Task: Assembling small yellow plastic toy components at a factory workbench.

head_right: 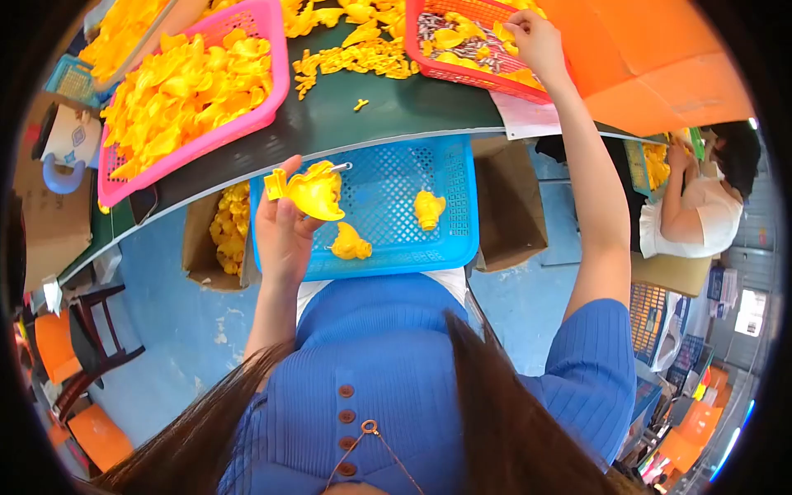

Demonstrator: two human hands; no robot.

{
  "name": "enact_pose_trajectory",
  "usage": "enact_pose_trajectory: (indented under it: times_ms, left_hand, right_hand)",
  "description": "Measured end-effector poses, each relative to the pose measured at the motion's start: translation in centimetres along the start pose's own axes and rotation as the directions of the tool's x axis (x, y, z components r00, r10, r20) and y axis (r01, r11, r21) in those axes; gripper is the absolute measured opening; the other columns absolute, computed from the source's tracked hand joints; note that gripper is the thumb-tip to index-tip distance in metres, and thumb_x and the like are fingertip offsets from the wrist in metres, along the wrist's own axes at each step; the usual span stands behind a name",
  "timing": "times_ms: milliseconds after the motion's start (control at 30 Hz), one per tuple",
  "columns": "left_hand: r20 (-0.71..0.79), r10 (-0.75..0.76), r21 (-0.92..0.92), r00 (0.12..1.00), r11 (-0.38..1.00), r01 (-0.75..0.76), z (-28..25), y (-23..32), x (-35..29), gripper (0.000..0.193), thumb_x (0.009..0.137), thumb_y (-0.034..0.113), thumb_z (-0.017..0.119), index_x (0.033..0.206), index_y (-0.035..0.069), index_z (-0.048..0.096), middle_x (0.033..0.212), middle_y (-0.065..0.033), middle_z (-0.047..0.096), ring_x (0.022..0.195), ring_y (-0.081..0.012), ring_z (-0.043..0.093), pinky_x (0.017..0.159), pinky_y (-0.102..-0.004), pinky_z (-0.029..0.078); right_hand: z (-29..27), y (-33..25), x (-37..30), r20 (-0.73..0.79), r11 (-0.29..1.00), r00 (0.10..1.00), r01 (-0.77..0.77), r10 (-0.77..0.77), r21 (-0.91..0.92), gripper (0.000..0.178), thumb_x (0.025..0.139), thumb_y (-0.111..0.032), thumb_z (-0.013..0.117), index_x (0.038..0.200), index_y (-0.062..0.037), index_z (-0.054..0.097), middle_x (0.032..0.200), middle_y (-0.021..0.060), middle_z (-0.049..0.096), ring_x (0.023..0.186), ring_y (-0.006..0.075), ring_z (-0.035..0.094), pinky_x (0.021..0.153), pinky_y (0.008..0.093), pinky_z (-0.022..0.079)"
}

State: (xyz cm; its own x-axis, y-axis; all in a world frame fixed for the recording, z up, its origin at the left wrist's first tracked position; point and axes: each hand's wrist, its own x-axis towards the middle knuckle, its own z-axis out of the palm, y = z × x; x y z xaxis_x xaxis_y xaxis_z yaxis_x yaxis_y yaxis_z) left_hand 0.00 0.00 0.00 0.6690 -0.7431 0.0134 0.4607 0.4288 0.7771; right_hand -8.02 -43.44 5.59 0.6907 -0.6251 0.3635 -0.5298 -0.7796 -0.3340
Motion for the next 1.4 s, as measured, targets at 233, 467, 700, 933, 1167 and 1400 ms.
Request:
enact_pose_trajectory:
  times_ms: [233, 467, 700, 933, 1167, 1400]
  left_hand:
    - [0.036, -0.033, 0.032, 0.999, 0.999, 0.031, 0.0, 0.2, -0.4, 0.060, 0.085, 0.034, 0.060, 0.127, -0.004, 0.040, 0.121, -0.0153, 0.052, 0.101, -0.0217, 0.059, 0.082, -0.0318, 0.052]
    - [0.003, -0.084, -0.097, 0.996, 0.992, 0.084, -0.4, 0.3, -0.4, 0.045, 0.087, 0.027, 0.058, 0.123, 0.002, 0.045, 0.116, -0.0100, 0.055, 0.102, -0.0201, 0.059, 0.081, -0.0322, 0.052]
    - [-0.028, -0.083, -0.101, 0.996, 0.992, 0.080, -0.4, 0.7, -0.5, 0.040, 0.088, 0.028, 0.057, 0.119, 0.004, 0.047, 0.112, -0.0073, 0.057, 0.098, -0.0179, 0.060, 0.079, -0.0305, 0.053]
    - [-0.036, -0.078, -0.105, 0.996, 0.992, 0.074, -0.4, 0.6, -0.4, 0.039, 0.089, 0.028, 0.056, 0.118, 0.004, 0.048, 0.110, -0.0068, 0.058, 0.097, -0.0172, 0.060, 0.079, -0.0301, 0.053]
    - [-0.025, -0.076, -0.119, 0.997, 0.990, 0.073, -0.4, 0.5, -0.4, 0.034, 0.090, 0.026, 0.054, 0.115, 0.003, 0.050, 0.107, -0.0064, 0.059, 0.095, -0.0151, 0.061, 0.078, -0.0291, 0.053]
    - [-0.033, -0.082, -0.110, 0.996, 0.991, 0.078, -0.5, 0.4, -0.5, 0.034, 0.090, 0.025, 0.053, 0.116, 0.003, 0.050, 0.108, -0.0057, 0.059, 0.096, -0.0141, 0.060, 0.079, -0.0288, 0.052]
  right_hand:
    - [-0.1, -17.8, -9.5, 0.237, 0.713, 0.920, 0.062, -0.312, 0.698, 0.015, 0.079, -0.008, 0.063, 0.091, -0.0001, 0.067, 0.089, 0.0067, 0.066, 0.083, 0.0115, 0.062, 0.078, 0.0251, 0.049]
    - [0.4, -24.2, -14.3, -0.058, 0.622, 0.838, 0.447, -0.542, 0.642, 0.012, 0.071, 0.000, 0.067, 0.083, -0.0003, 0.063, 0.075, 0.0064, 0.062, 0.067, 0.0133, 0.062, 0.059, 0.0245, 0.049]
    - [1.0, -25.4, -15.2, -0.133, 0.639, 0.774, 0.594, -0.619, 0.488, 0.014, 0.065, 0.002, 0.067, 0.076, -0.0018, 0.061, 0.069, 0.0068, 0.058, 0.062, 0.0199, 0.060, 0.053, 0.0268, 0.048]
    - [1.1, -25.4, -15.1, -0.138, 0.650, 0.778, 0.596, -0.613, 0.471, 0.013, 0.064, 0.002, 0.067, 0.074, -0.0020, 0.060, 0.068, 0.0068, 0.058, 0.062, 0.0206, 0.060, 0.053, 0.0280, 0.047]
    - [1.3, -25.2, -15.2, -0.150, 0.653, 0.771, 0.612, -0.619, 0.447, 0.012, 0.064, 0.001, 0.067, 0.074, -0.0024, 0.060, 0.068, 0.0070, 0.058, 0.062, 0.0219, 0.059, 0.054, 0.0292, 0.047]
    - [0.8, -25.3, -15.3, -0.184, 0.663, 0.764, 0.633, -0.619, 0.400, 0.013, 0.064, 0.000, 0.067, 0.075, -0.0033, 0.061, 0.069, 0.0065, 0.058, 0.063, 0.0217, 0.058, 0.055, 0.0296, 0.046]
